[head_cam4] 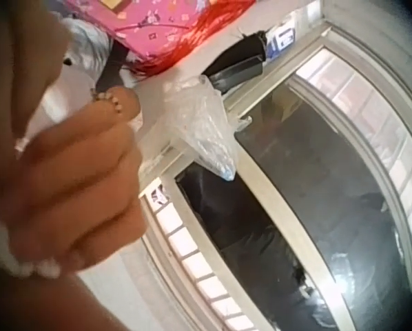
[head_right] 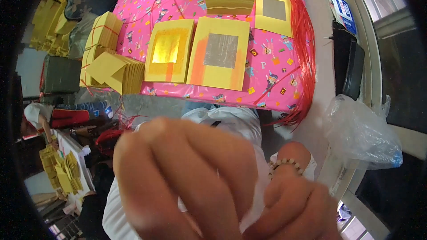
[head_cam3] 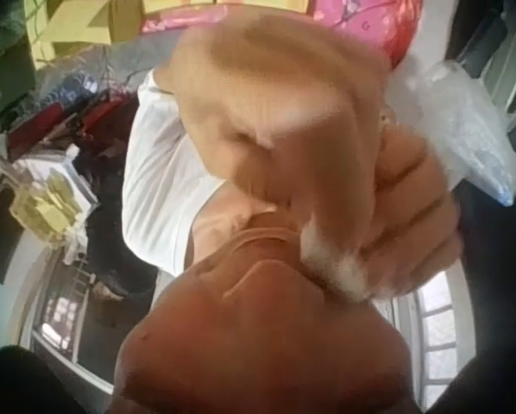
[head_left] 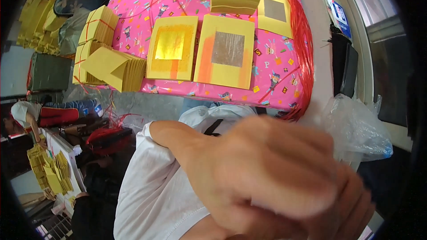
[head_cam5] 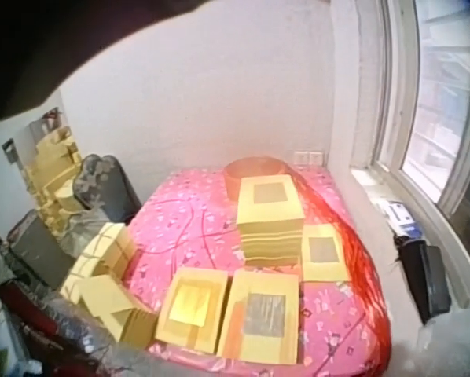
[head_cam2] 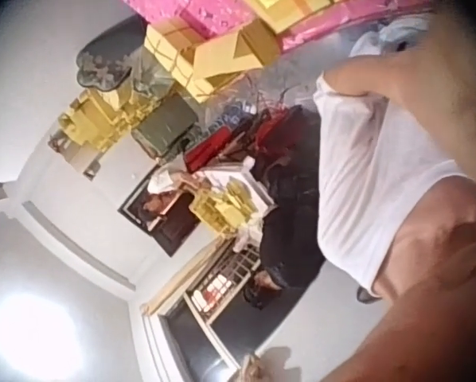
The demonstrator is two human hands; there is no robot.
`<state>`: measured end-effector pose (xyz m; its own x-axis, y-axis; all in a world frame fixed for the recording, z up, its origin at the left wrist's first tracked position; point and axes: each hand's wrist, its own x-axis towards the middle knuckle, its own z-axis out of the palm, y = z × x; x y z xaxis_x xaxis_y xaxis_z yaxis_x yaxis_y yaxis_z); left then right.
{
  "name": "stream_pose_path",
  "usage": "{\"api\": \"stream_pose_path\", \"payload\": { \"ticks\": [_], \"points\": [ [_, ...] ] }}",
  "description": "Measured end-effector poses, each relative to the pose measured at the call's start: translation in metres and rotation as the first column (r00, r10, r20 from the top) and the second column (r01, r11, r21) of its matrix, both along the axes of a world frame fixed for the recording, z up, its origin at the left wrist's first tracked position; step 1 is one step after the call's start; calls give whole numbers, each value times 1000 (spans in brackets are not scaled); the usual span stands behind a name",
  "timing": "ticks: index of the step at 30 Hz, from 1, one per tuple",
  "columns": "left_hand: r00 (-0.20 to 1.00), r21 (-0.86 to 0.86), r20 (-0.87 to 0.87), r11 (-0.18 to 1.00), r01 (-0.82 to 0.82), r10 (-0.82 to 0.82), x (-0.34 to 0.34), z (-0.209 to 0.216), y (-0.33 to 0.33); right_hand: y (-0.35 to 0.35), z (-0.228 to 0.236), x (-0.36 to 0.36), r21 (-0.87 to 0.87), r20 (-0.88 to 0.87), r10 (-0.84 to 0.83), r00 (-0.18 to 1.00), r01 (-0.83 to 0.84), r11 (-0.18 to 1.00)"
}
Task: Sorting and stacking sheets of joss paper on a table.
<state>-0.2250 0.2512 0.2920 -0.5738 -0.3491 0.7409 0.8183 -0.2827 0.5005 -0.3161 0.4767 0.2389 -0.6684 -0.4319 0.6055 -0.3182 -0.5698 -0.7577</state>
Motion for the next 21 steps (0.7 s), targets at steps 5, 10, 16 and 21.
{"api": "stream_pose_path", "payload": {
  "ticks": [5,10,16,21],
  "points": [
    [993,-9,-119,1000,-28,26,9,2,-6,-139,12,95,-210,106,172,979,-147,967],
    [988,-87,-145,994,-59,46,3,4,-12,-138,21,92,-411,176,283,943,-192,891],
    [976,-156,-215,985,-78,43,1,2,-18,-91,33,75,-574,183,370,911,-207,792],
    [970,-249,106,950,-188,220,37,31,-29,-130,97,69,142,49,87,995,-93,985]
  ]
}}
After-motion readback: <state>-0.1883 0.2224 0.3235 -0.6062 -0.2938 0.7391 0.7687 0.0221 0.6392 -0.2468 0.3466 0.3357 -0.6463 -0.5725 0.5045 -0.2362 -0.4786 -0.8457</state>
